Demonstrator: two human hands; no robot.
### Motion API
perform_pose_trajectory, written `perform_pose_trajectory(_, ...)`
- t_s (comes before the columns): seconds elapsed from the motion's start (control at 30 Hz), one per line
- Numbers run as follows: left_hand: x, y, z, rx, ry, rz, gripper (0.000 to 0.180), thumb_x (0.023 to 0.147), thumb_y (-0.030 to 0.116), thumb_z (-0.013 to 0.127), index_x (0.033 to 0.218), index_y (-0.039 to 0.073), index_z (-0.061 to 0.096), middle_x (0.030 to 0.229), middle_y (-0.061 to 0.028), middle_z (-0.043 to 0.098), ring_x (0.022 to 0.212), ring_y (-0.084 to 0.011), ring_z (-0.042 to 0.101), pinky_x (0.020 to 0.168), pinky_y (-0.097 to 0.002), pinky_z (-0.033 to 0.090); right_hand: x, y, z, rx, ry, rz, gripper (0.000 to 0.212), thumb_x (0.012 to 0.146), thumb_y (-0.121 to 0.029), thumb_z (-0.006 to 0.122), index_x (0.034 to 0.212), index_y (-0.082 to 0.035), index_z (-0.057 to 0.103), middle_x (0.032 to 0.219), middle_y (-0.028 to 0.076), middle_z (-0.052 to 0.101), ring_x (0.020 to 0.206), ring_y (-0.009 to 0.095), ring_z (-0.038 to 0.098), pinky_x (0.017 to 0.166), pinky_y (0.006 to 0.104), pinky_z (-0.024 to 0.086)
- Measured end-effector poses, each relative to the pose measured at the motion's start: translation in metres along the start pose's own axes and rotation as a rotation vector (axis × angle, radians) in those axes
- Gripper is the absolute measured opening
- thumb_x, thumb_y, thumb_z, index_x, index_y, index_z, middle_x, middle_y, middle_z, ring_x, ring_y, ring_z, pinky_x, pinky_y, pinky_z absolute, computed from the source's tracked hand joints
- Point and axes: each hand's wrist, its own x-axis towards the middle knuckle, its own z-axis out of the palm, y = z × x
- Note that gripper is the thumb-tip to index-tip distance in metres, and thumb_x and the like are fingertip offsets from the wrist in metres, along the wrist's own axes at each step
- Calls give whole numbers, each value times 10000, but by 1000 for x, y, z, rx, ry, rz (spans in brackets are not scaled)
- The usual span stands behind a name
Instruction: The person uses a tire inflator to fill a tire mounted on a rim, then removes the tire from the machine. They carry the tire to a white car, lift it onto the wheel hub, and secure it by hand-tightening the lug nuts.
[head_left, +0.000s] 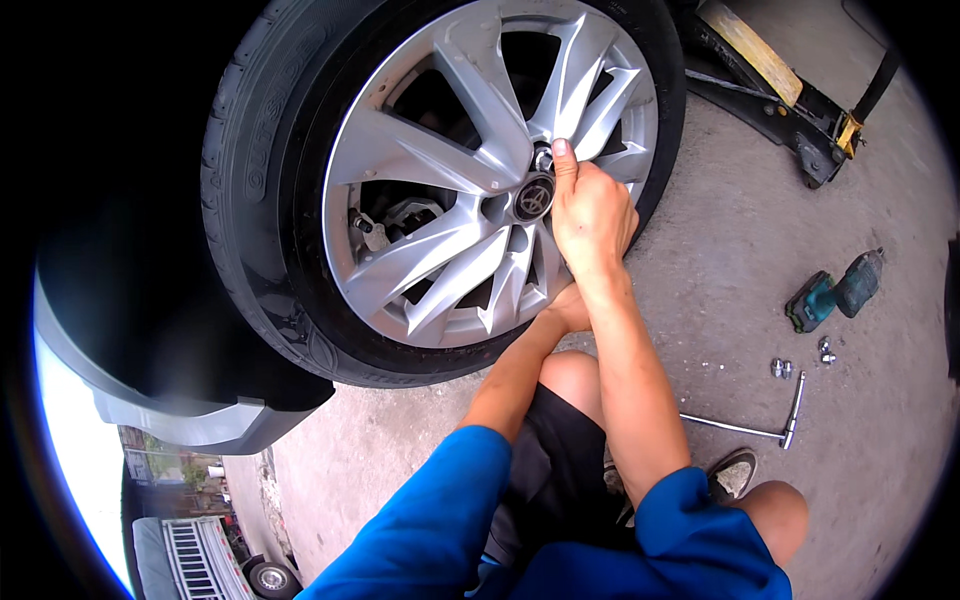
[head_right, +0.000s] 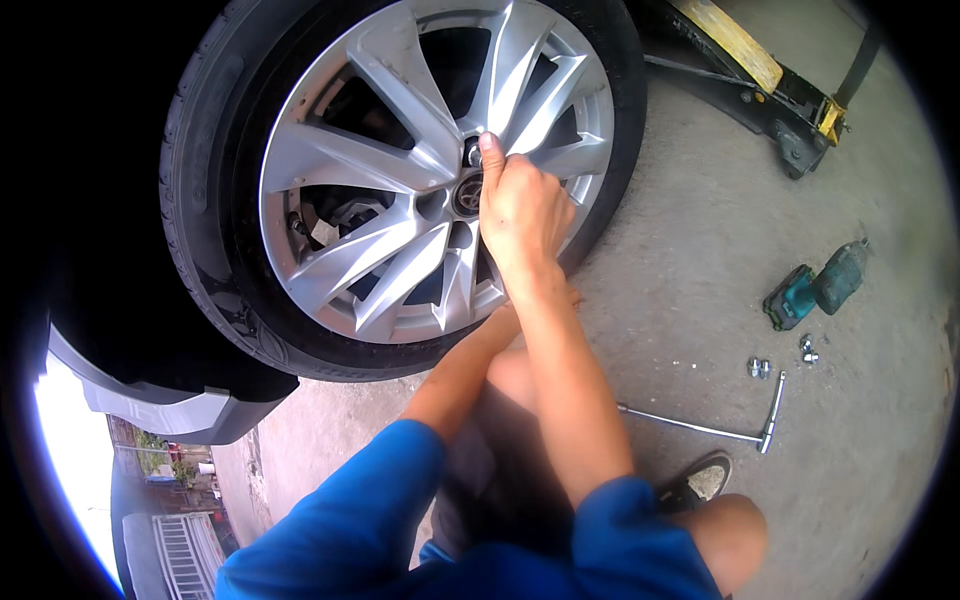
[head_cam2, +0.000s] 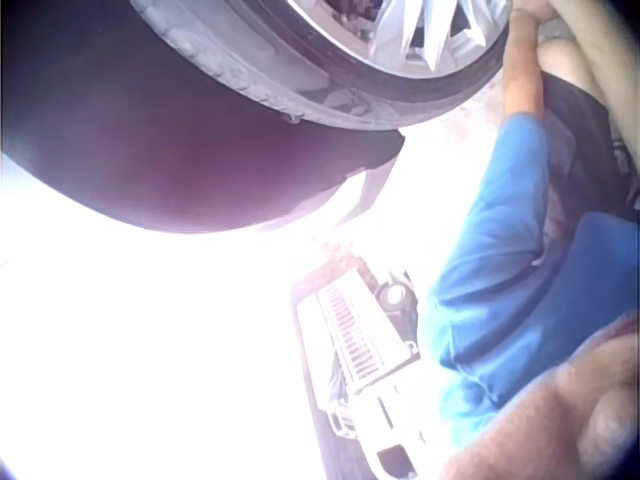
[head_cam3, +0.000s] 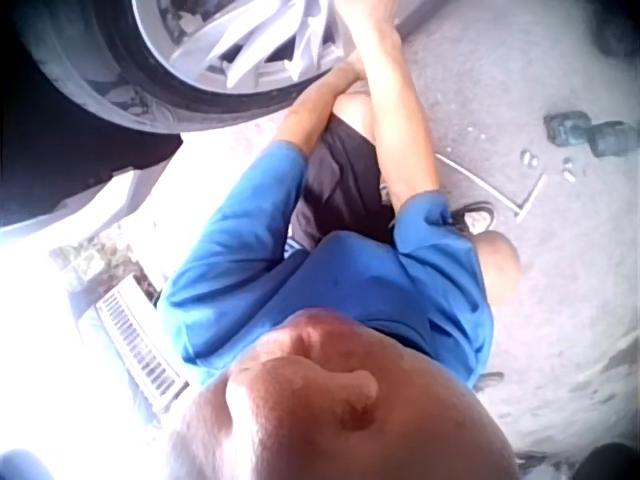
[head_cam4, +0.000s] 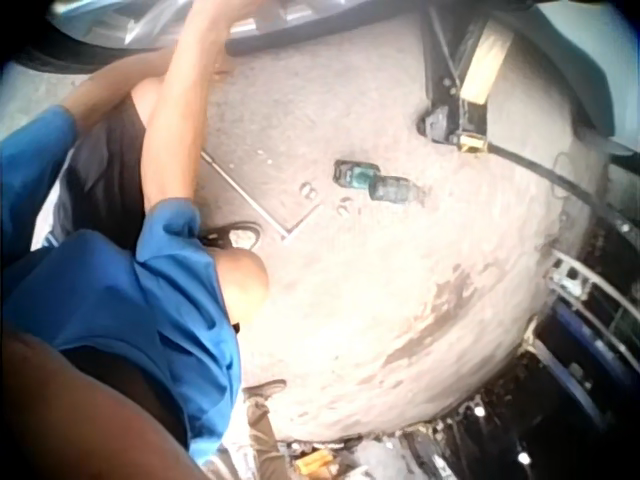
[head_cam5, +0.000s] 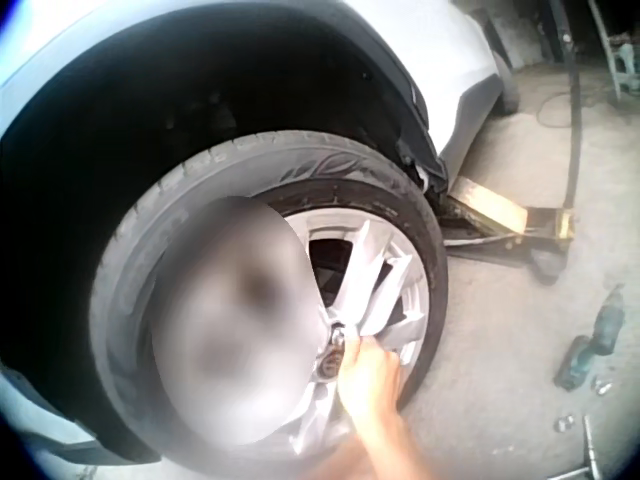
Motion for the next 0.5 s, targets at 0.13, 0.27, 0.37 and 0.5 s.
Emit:
perform_pose_trajectory(0.13,-2,0,0,23,54,28,260,885,283,596,1024,86,497,960,-87,447,913,-226,471,836,-377,378,-10,12,18,351,248,-325,366,907,-200,709,1203,-16,596,854,185,707,798,343,706,728,437,539)
perform_pose_trajectory(0.27,-12,-3,6,41,102,39,200,879,249,584,937,81,493,852,-77,434,811,-230,480,767,-372,390,-5,-7,-10,23,-191,-12,273,910,-146,681,1084,38,582,995,235,678,904,431,673,792,498,520)
perform_pose_trajectory(0.37,-17,-8,10,61,119,41,170,874,224,575,872,77,490,772,-69,425,735,-234,487,715,-368,400,-13,7,9,289,44,-142,327,920,-153,671,1149,49,554,1041,255,653,932,438,663,784,496,521)
perform_pose_trajectory(0.5,-34,-12,19,61,177,32,163,868,191,563,786,73,487,664,-59,412,633,-238,495,645,-363,412,-12,2,17,268,4,-217,365,941,-198,643,1191,46,537,1049,272,649,936,447,656,778,485,524)
